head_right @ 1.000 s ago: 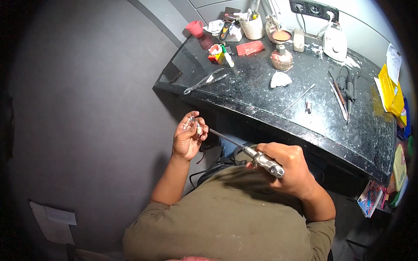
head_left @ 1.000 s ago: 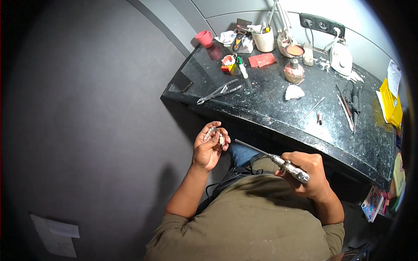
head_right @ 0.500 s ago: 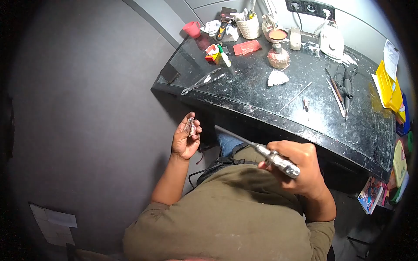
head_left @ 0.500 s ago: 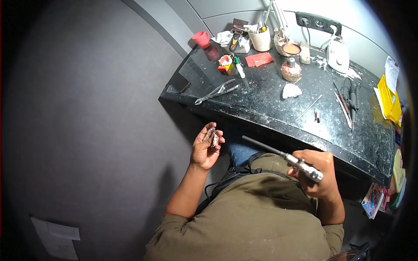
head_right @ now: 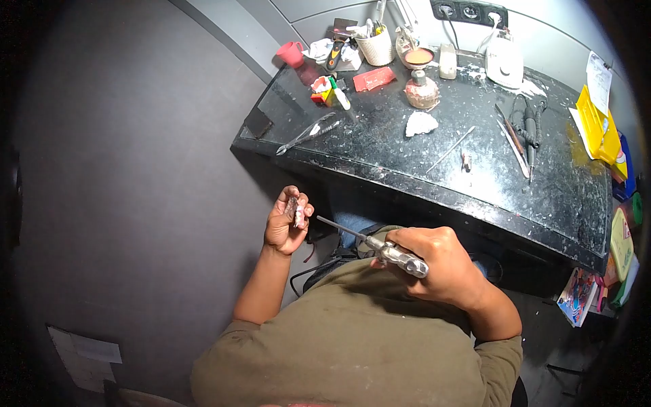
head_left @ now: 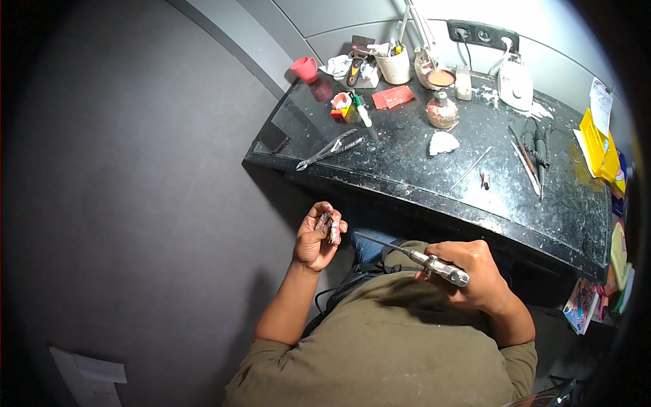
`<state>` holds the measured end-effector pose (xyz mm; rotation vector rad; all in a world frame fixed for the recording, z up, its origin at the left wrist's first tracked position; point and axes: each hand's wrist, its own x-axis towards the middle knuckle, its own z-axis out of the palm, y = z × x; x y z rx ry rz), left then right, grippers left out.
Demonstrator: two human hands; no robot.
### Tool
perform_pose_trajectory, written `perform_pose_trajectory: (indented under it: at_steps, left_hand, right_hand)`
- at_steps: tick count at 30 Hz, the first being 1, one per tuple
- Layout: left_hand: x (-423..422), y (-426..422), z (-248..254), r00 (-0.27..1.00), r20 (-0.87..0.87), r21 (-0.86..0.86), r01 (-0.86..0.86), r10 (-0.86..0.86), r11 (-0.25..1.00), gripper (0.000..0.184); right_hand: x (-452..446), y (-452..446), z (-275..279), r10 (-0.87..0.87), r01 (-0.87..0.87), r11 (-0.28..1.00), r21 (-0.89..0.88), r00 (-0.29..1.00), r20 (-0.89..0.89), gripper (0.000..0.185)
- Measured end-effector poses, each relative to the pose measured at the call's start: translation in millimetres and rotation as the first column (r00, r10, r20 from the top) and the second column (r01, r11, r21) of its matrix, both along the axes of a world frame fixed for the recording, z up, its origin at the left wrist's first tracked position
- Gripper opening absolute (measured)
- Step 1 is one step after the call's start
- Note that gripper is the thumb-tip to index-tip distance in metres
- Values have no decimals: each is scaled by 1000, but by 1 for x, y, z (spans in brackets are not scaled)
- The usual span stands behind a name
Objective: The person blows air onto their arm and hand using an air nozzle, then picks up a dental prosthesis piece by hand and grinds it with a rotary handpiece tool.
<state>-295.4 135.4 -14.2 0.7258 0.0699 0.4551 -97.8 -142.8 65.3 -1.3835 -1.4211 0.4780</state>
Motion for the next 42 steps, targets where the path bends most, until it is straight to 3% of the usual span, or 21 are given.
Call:
perform_pose_trajectory:
  at_steps: [4, 5, 7, 9, 10, 11, 13, 15, 17, 20, 21, 23, 24, 26, 29, 30, 35, 37, 38, 40, 42]
  left_hand:
    - [1, -4, 0, 999, -34, 66, -16, 18, 998, 29]
    - [2, -6, 2, 999, -34, 68, -16, 19, 998, 29]
    - [4, -13, 9, 991, -97, 244, -63, 89, 968, 26]
    - [9, -18, 16, 983, -105, 352, -106, 152, 930, 23]
    - [9, -18, 16, 959, -137, 562, -133, 250, 816, 23]
    - [10, -19, 17, 926, -145, 742, -132, 349, 658, 22]
    - [14, -22, 18, 904, -132, 799, -146, 407, 583, 19]
    - [20, -22, 20, 833, 8, 973, -133, 552, 187, 16]
    - [23, -25, 26, 823, -2, 978, -118, 568, 174, 15]
    - [23, -19, 27, 777, 167, 985, -111, 607, -129, 14]
    - [22, -18, 26, 779, 167, 985, -109, 604, -131, 14]
    - [22, -18, 24, 801, 29, 993, -93, 598, 76, 16]
    - [23, -19, 23, 804, 33, 993, -94, 594, 72, 16]
    - [28, -24, 20, 845, -128, 843, -183, 520, 506, 25]
    - [45, -23, 25, 841, -77, 864, -212, 536, 456, 33]
    - [55, -23, 28, 847, -105, 847, -198, 521, 493, 32]
    - [131, -1, 7, 908, -198, 856, -22, 368, 516, 18]
    - [155, 6, 5, 864, -255, 956, 156, 435, 250, 23]
    - [161, 8, 3, 875, -255, 955, 161, 413, 249, 23]
    - [174, 13, 2, 869, 15, 960, 125, 495, -249, 33]
    - [179, -3, 23, 842, 103, 925, 115, 530, -362, 42]
  right_hand:
    - [-2, 6, -7, 6, -5, 999, 47, 1000, -3, 17]
    - [-1, 7, -10, -54, 51, 990, 135, 998, 15, 19]
    - [6, 6, -16, -145, 124, 949, 288, 988, 53, 26]
    - [11, -1, -12, -209, 187, 945, 269, 976, 55, 26]
    - [13, -7, -7, -206, 193, 970, 146, 975, 78, 23]
    - [12, -9, -5, -205, 193, 971, 142, 976, 78, 23]
    - [9, -10, -2, -179, 174, 984, 47, 978, 111, 20]
    - [1, -8, -6, -130, 128, 991, 39, 991, 42, 20]
    - [-4, -6, -10, -65, 63, 997, 46, 996, 54, 20]
    - [-6, 1, -10, -132, 130, 991, 27, 988, 84, 22]
    - [-5, 4, -12, -172, 170, 985, 31, 981, 89, 22]
    - [4, 2, -12, 93, -94, 995, 32, 994, 49, 23]
    - [4, 2, -12, 93, -93, 994, 60, 996, 13, 23]
    - [8, 0, -14, 6, -8, 992, 126, 1000, 10, 24]
    - [25, -15, -18, -196, 191, 973, 127, 980, 28, 24]
    - [31, -21, -21, -238, 232, 962, 145, 971, 25, 24]
    - [45, -63, -32, -462, 463, 879, 110, 886, -34, 20]
    - [49, -82, -31, -525, 520, 848, 101, 851, 26, 19]
    - [51, -92, -31, -563, 555, 826, 98, 823, 77, 19]
    - [51, -113, -33, -621, 618, 783, 73, 783, 42, 20]
    - [50, -133, -33, -690, 690, 724, 20, 724, -12, 23]
